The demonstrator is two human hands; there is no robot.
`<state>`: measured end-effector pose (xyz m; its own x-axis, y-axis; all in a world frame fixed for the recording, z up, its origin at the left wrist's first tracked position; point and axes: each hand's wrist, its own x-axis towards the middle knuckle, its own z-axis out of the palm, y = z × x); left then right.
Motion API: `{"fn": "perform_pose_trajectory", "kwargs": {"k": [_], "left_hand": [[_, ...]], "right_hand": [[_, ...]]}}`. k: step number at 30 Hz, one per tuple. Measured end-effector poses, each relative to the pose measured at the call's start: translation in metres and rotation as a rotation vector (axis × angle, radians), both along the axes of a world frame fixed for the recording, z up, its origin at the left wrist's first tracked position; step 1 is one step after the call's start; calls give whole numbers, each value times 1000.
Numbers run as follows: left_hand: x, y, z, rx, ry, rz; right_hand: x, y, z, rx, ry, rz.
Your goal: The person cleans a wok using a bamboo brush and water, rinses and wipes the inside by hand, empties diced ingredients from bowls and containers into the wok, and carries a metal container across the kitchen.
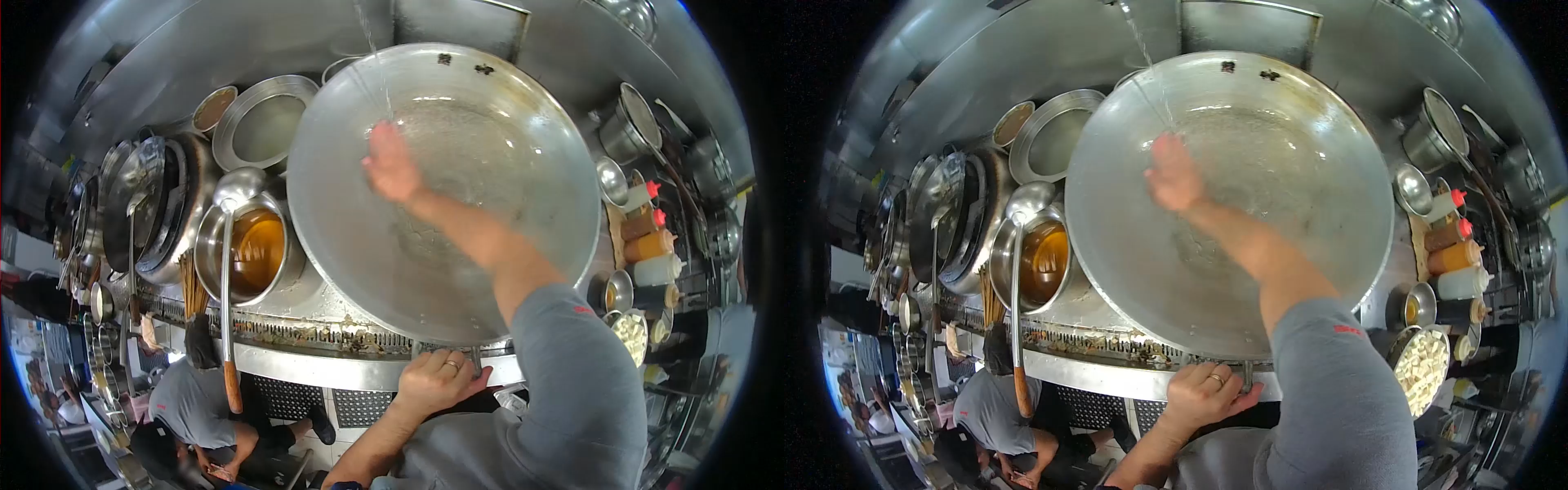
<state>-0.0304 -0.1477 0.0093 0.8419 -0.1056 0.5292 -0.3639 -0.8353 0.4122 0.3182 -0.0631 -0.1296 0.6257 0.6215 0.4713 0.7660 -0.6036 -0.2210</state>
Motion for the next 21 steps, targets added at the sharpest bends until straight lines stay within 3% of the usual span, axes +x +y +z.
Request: {"fn": "perform_pose_trajectory", "kwargs": {"k": [1, 3, 5, 9, 12, 14, 16, 18, 20, 21], "left_hand": [[0, 1, 1, 9, 4, -2], [2, 0, 2, 22, -11, 0], [0, 0, 1, 20, -14, 1], [2, 2, -1, -4, -34, 1], [0, -1, -1, -15, -37, 10], [0, 1, -3, 3, -21, 6], [0, 0, -3, 1, -20, 6], [1, 0, -3, 5, -15, 14], [0, -1, -2, 15, -3, 24], [1, 0, -1, 19, -11, 24]], "right_hand": [[-32, 7, 6, 3, 1, 58], [-90, -9, 22, 76, 249, 198], [-124, -62, 31, -66, 409, 434], [-130, -217, 89, -596, 680, 938], [-58, -293, 113, -949, 699, 703], [-5, -280, 139, -1231, 313, 613], [51, -270, 95, -942, -44, 534], [69, -212, 62, -674, -169, 333], [67, -137, 13, -278, -136, 52], [47, -91, 5, -134, 22, -77]]}}
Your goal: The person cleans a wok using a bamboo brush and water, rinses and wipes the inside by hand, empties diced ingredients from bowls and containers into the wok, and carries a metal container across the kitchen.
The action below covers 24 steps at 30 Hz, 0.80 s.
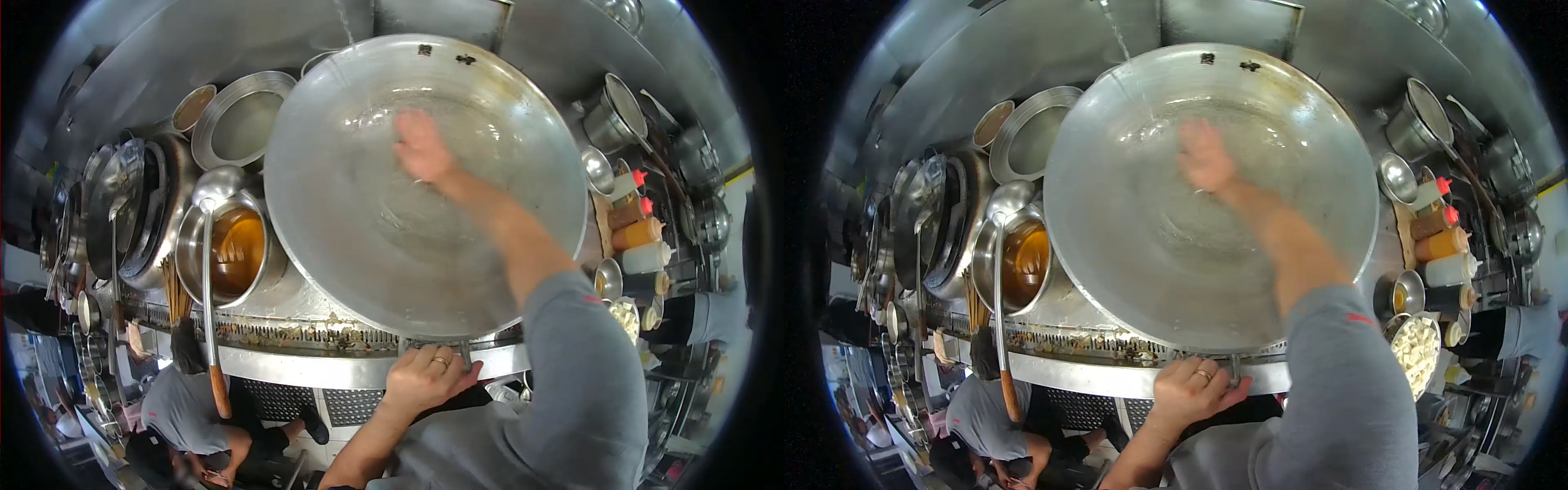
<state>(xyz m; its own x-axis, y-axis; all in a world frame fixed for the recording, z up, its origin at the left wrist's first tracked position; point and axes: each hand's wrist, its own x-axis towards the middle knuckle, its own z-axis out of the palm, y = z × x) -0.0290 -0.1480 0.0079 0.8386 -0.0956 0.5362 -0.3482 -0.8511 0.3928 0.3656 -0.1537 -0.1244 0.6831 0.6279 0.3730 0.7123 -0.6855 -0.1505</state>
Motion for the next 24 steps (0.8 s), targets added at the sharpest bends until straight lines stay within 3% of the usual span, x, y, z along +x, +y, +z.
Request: {"fn": "perform_pose_trajectory", "kwargs": {"k": [2, 4, 5, 6, 9, 10, 11, 12, 13, 15, 16, 18, 19, 20, 21, 23, 24], "left_hand": [[0, 0, 1, 6, -16, -9], [1, 0, 1, 4, -31, -17], [2, -1, 0, -11, -46, -14], [1, -1, -1, -25, -59, -10], [0, 0, -1, -15, -69, -19], [-1, 1, -1, -24, -73, -24], [-1, 1, 0, -38, -77, -26], [-2, 1, 0, -52, -78, -31], [-3, 2, 1, -43, -60, -39], [-4, 4, -2, -52, -69, -51], [-3, 4, -3, -61, -75, -65], [-2, 4, -6, -69, -107, -80], [0, 5, -8, -70, -121, -89], [2, 7, -8, -58, -121, -87], [2, 8, -8, -45, -111, -97], [-1, 7, -8, -38, -100, -110], [0, 7, -8, -42, -93, -116]], "right_hand": [[-32, 61, -17, 275, 26, 268], [-103, 105, 10, 122, -7, 66], [-123, 96, 12, 190, 72, 179], [-139, 85, 14, 258, 154, 295], [-158, -17, 37, 7, 439, 761], [-148, -55, 41, -178, 460, 836], [-128, -90, 45, -187, 341, 936], [-87, -123, 15, -209, 219, 1007], [-76, -138, 48, -461, 451, 586], [-39, -129, 81, -436, 539, 79], [-16, -119, 79, -438, 541, -198], [10, -86, 41, -249, 264, -432], [22, -65, 15, -328, 144, -304], [-4, -35, 20, -33, 252, -297], [-33, -8, 20, 54, 292, -197], [-90, 16, 23, 116, 441, 102], [-121, 10, 32, 23, 589, 169]]}}
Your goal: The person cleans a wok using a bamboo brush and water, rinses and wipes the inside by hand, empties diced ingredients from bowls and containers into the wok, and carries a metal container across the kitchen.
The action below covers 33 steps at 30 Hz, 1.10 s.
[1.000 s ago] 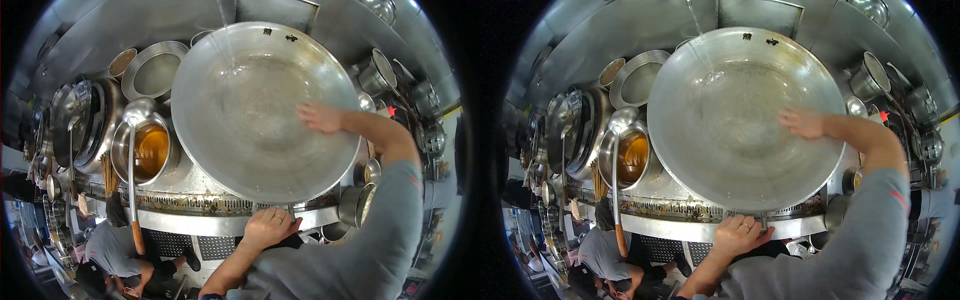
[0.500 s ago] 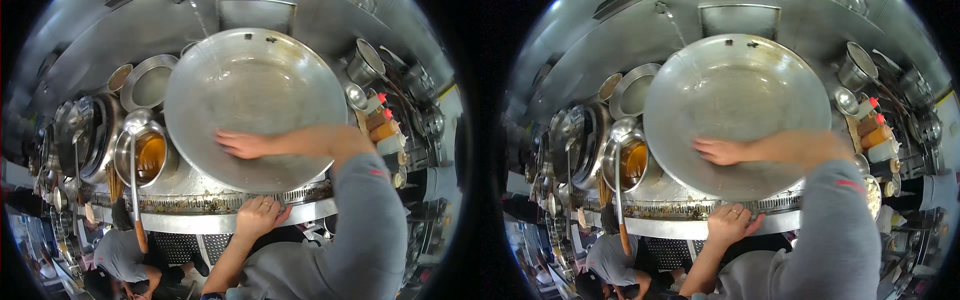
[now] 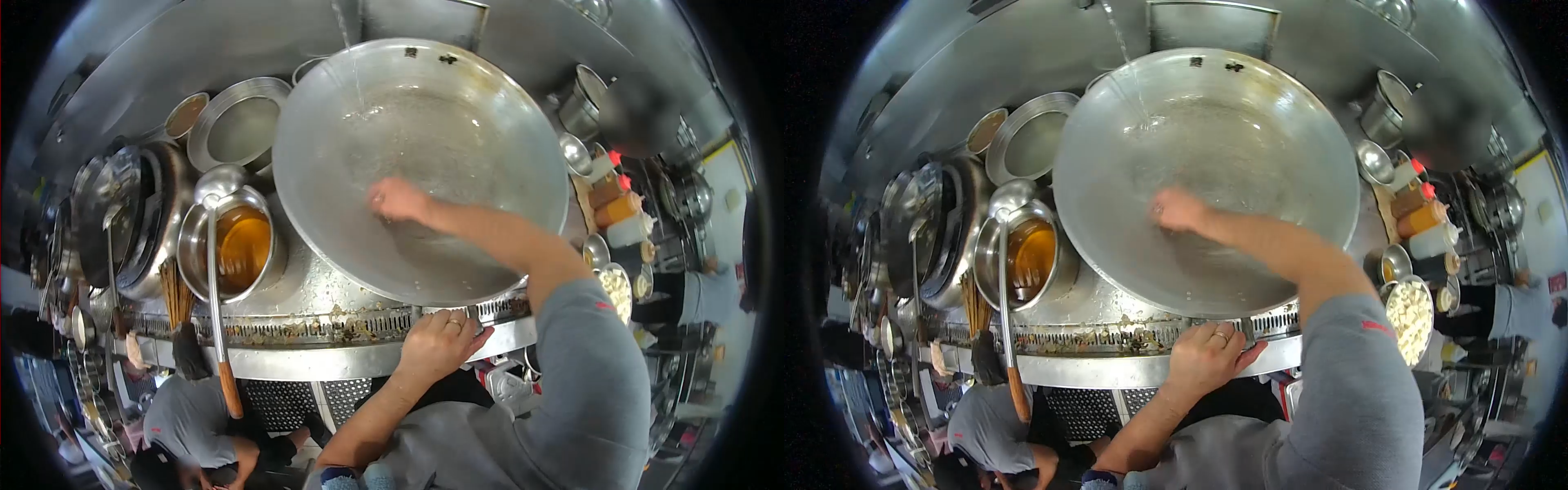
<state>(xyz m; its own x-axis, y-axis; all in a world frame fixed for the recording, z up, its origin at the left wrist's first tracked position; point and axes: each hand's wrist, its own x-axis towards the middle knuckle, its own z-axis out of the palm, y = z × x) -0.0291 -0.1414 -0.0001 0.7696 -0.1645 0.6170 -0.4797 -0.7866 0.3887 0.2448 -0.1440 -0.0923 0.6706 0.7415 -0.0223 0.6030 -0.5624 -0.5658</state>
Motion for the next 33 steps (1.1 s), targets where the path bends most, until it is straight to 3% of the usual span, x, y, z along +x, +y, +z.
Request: {"fn": "perform_pose_trajectory", "kwargs": {"k": [3, 6, 7, 8, 10, 11, 12, 13, 14, 16, 17, 18, 20, 22, 24, 26, 27, 29, 31, 33], "left_hand": [[0, 1, 0, -12, -4, -6], [0, 2, 1, -15, 9, -19], [0, 2, 1, -4, 21, -27], [0, 2, 0, 9, 34, -31], [-1, 2, -3, 17, 34, -25], [-1, 2, -5, 13, 17, -21], [0, 1, -7, 10, -1, -17], [1, 1, -6, 10, 4, -17], [1, 1, -5, 12, 11, -19], [3, 3, -5, 22, 9, -18], [2, 3, -5, 26, 3, -16], [1, 3, -5, 29, -6, -16], [1, 3, 0, 46, 13, -15], [1, 3, 5, 53, 7, -15], [0, 5, 2, 54, -10, -23], [-1, 6, -2, 55, -4, -43], [-2, 4, -4, 52, 1, -54], [-1, 3, -5, 19, -17, -44], [-2, 3, -4, 1, 5, -53], [-2, 4, 0, 21, 17, -52]], "right_hand": [[-54, -53, 25, -128, 206, 301], [-24, -145, 36, -325, 299, 428], [-8, -158, 68, -674, 559, 66], [33, -187, 56, -642, 690, -11], [96, -178, 74, -887, 246, -148], [137, -169, 69, -882, 25, -19], [154, -148, 58, -749, -201, -116], [172, -116, 44, -670, -176, -232], [170, -89, 12, -199, -427, -290], [136, -11, -13, 82, -201, -404], [101, 22, -9, 154, -384, -401], [79, 44, -20, 118, -376, -339], [12, 57, -7, 363, -255, -105], [-34, 27, 8, 280, -119, 92], [-47, -30, 9, -7, -82, 330], [-24, -99, 27, -191, -96, 611], [5, -127, 26, -446, -147, 621], [67, -169, 10, -585, -170, 257], [90, -171, 40, -793, -220, -61], [81, -164, 58, -652, -378, -87]]}}
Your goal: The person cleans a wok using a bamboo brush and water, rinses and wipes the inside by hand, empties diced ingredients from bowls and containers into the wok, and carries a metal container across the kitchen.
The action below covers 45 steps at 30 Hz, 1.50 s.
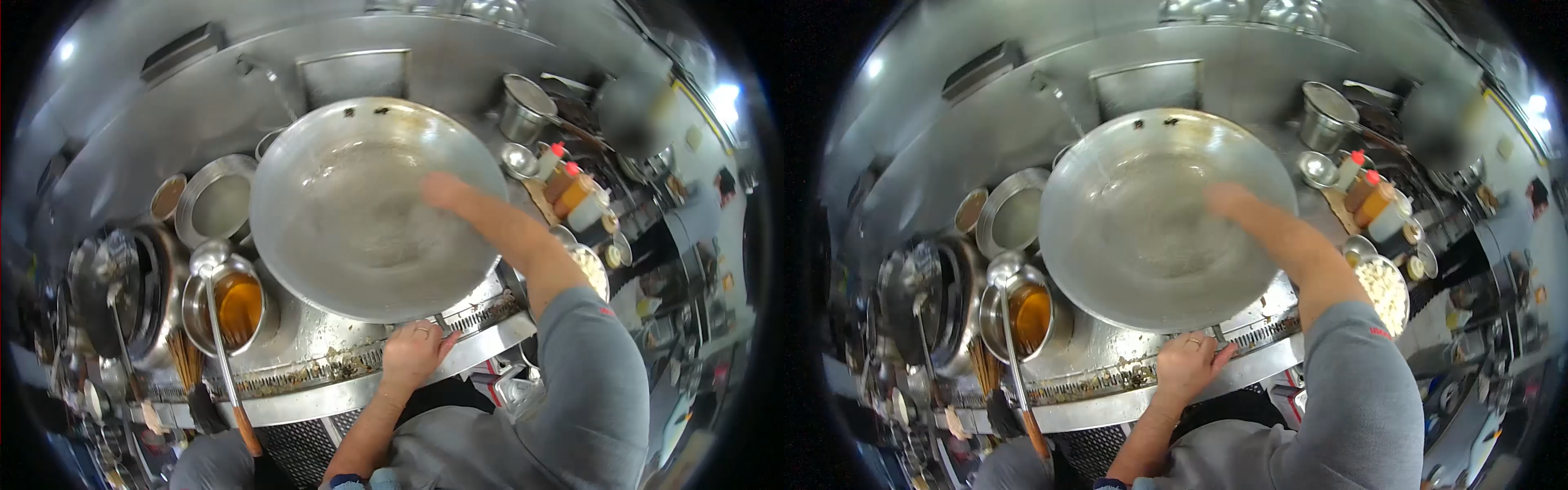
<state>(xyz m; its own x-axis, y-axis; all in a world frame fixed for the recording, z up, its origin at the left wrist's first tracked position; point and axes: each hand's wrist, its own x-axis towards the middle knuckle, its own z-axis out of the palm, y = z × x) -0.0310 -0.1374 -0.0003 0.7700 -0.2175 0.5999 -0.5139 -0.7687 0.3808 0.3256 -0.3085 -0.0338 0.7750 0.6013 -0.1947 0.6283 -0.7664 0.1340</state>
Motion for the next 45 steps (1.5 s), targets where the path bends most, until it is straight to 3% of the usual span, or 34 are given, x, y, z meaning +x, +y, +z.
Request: {"fn": "perform_pose_trajectory", "kwargs": {"k": [2, 4, 6, 9, 11, 15, 17, 23, 31, 33, 36, 41, 45], "left_hand": [[-1, 0, 3, 13, 9, -30], [-2, 2, 8, 36, 30, -52], [-2, 3, 16, 23, 82, -94], [-1, 12, 27, 114, 243, -190], [6, 21, 41, 2, 425, -335], [32, 41, 73, 53, 583, -491], [54, 48, 92, 56, 527, -486], [147, 76, 103, 156, 431, -217], [246, 129, 61, 330, 578, -63], [264, 143, 50, 470, 512, -71], [282, 152, 52, 431, 448, -148], [326, 178, 56, 242, 456, -7], [365, 192, 64, -297, 535, 118]], "right_hand": [[-42, 15, 27, 324, -56, -36], [-71, 16, 40, 235, -22, 113], [-114, 12, 74, 310, 116, 71], [-183, -19, 114, 585, 74, -11], [-220, -42, 125, 799, 113, -101], [-278, -78, 98, 1114, 57, -233], [-297, -92, 71, 1190, -39, -275], [-335, -110, 49, 1394, 119, -359], [-330, -131, 23, 1388, 223, -331], [-328, -130, 23, 1355, 279, -311], [-330, -121, 22, 1322, 265, -371], [-359, -105, 20, 1311, 226, -550], [-382, -103, 21, 1273, 181, -632]]}}
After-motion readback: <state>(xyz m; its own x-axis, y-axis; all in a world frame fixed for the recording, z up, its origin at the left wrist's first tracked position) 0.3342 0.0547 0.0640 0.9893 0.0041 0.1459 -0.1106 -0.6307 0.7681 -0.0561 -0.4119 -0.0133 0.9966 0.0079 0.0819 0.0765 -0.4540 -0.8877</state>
